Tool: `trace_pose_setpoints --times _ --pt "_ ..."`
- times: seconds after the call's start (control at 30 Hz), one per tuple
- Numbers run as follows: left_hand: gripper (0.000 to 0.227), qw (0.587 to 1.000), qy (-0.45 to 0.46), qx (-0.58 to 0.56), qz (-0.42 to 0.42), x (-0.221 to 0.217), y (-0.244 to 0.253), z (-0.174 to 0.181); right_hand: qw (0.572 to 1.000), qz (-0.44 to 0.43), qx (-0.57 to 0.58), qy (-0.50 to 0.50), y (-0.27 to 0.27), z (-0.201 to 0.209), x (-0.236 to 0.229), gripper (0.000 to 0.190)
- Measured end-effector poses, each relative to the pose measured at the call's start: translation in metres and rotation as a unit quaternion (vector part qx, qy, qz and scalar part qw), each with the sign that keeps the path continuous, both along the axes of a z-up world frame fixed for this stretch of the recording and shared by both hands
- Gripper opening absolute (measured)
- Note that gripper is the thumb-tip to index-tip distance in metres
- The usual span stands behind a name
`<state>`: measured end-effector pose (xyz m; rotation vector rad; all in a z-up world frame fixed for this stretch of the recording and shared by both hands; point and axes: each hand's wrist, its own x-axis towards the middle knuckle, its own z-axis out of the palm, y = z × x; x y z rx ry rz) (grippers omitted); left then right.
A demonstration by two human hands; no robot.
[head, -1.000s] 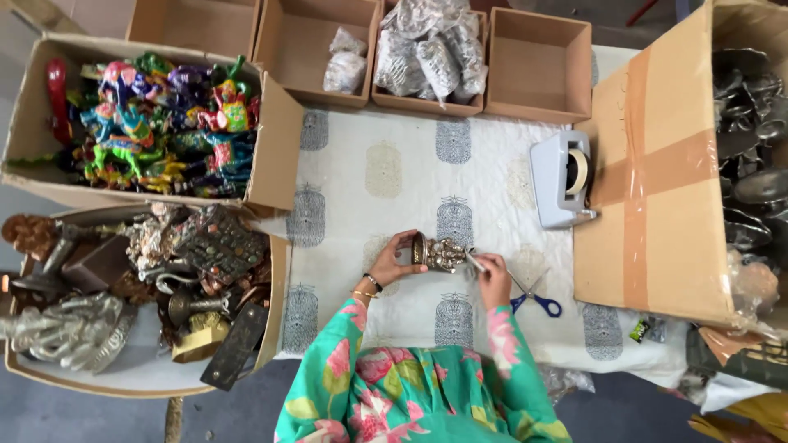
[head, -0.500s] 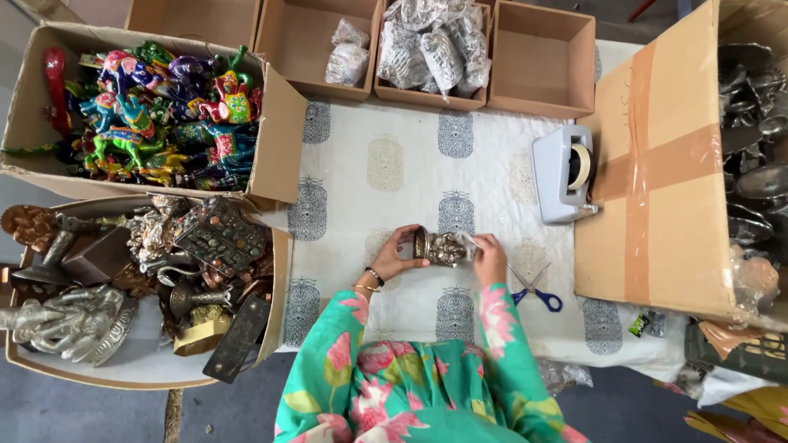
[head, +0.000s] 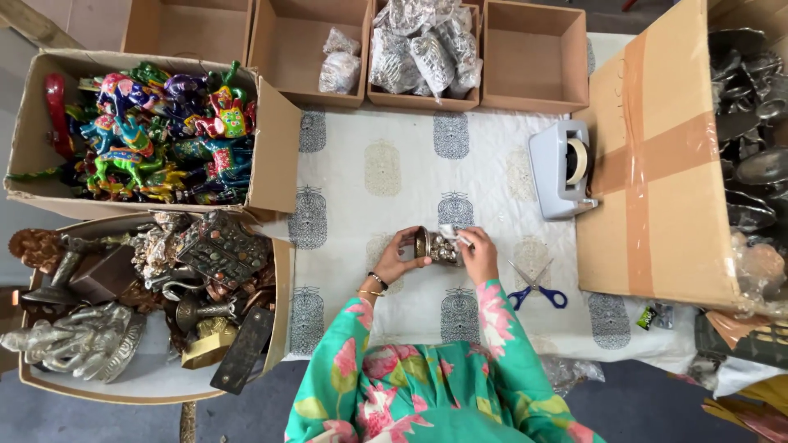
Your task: The person wraps a small brass decorative item in bubble wrap and secures it with packing tape, then places it in a cardboard box. They repeat the process with a second brass item, wrapping and taping it before placing it in the same box. Finally, they pick up a third brass item and begin wiping it with a cloth.
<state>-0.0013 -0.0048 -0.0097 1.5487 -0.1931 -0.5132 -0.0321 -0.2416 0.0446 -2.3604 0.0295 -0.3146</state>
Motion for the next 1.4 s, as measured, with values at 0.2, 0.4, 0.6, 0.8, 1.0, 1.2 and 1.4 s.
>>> trace_pose_setpoints --times 0.2,0.4,0.6,0.8,1.0,1.2,1.4 --pt "0.106 1.000 0.008 -0.007 -0.012 -0.002 0.003 -0.004 0.984 -0.102 0.137 0.052 0.002 0.000 0.000 0.025" --pt "0.106 1.000 -0.010 0.001 -0.012 -0.005 0.005 0.001 0.997 0.011 -0.063 -0.045 0.058 0.063 -0.033 0.049" --pt "0.105 1.000 -0.024 0.013 -0.016 -0.004 0.005 0.006 0.960 0.145 -0.201 -0.132 0.043 0.032 -0.065 0.032" --pt "0.099 0.999 -0.054 -0.001 0.002 -0.003 -0.001 -0.019 0.943 0.210 -0.225 -0.128 0.034 -0.007 -0.095 0.042" --pt "0.101 0.999 -0.012 0.030 -0.010 -0.001 0.003 0.001 0.986 -0.105 -0.019 -0.128 0.037 0.030 -0.072 0.021" --pt "0.104 1.000 -0.018 0.003 -0.017 -0.004 0.004 -0.001 0.992 -0.101 0.016 -0.073 0.028 0.003 -0.065 0.026" --pt "0.100 1.000 0.006 0.026 -0.011 0.000 0.006 0.007 0.980 0.051 -0.192 -0.024 -0.024 0.000 -0.050 0.030"
